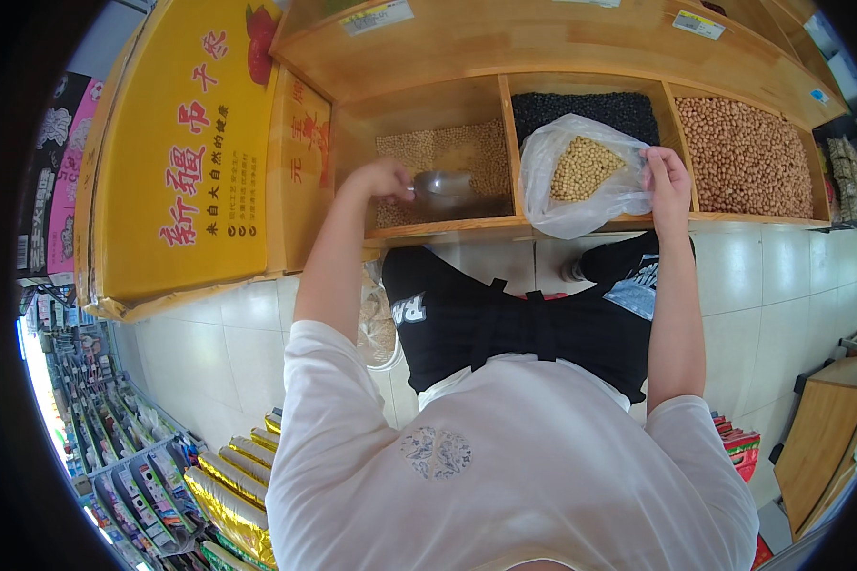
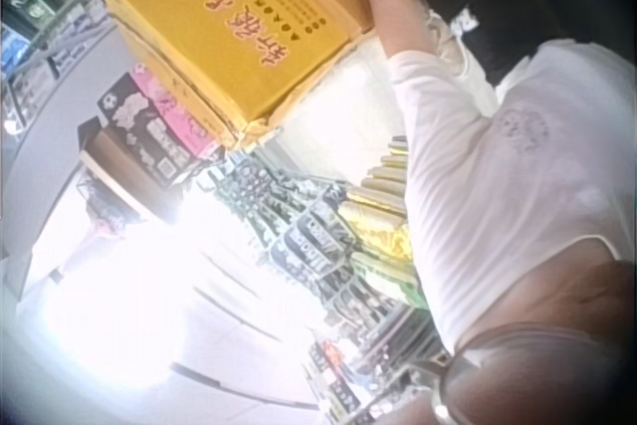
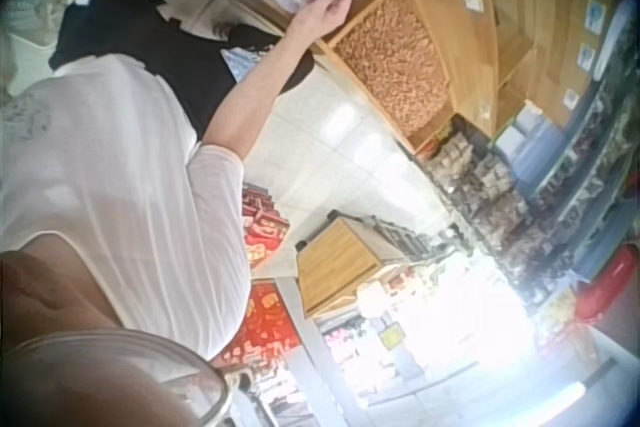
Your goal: The person scoops soybeans from a wooden bin into a plastic bag using a metal scoop. After filling the bag, they place it on the counter and then scoop black beans into another bag.
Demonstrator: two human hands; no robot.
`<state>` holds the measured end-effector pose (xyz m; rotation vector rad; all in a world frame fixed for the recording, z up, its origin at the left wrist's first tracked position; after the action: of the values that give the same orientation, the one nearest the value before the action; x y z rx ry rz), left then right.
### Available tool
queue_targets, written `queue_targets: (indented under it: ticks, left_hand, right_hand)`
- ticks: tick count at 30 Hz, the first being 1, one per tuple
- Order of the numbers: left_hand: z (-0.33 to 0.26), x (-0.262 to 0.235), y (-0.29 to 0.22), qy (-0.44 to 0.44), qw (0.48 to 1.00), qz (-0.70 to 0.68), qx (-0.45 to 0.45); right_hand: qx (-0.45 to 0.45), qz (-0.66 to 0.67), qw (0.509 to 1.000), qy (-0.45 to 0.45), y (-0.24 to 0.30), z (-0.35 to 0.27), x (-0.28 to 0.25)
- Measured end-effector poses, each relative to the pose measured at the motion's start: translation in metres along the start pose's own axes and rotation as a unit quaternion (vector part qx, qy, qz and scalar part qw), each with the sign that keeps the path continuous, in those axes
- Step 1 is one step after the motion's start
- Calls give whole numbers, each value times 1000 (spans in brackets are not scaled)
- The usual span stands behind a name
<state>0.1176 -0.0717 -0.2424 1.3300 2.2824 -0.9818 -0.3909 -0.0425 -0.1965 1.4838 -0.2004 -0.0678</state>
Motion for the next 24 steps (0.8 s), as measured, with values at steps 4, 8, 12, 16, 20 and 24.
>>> queue_targets:
  ticks: [4,8,12,16,20,24]
  left_hand:
    - [10,12,4,-94,995,15,22]
    - [11,20,8,-138,990,32,24]
    - [1,28,4,-181,981,54,43]
    - [-11,27,-3,-212,977,9,37]
    - [-9,26,1,-215,975,-59,17]
    - [7,31,17,-242,961,-128,48]
  right_hand:
    - [0,2,1000,-2,-2,0,0]
    - [9,-10,1000,-11,-2,0,0]
    - [8,0,1000,-8,-1,-1,1]
    - [3,-8,1000,-8,0,-1,1]
    - [2,-31,999,-11,1,-1,0]
    - [-1,-26,1000,-3,1,-1,1]
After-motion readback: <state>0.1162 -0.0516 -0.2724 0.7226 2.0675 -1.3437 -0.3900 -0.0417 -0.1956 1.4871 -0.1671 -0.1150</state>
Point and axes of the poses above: each hand's wrist, its own z-axis towards the middle knuckle, its own x-axis out of the palm, y = z × x, the point moved 1 cm from there along z, towards the middle knuckle, and after that the axes turned 4 degrees about -y, right-handed, at the moved point
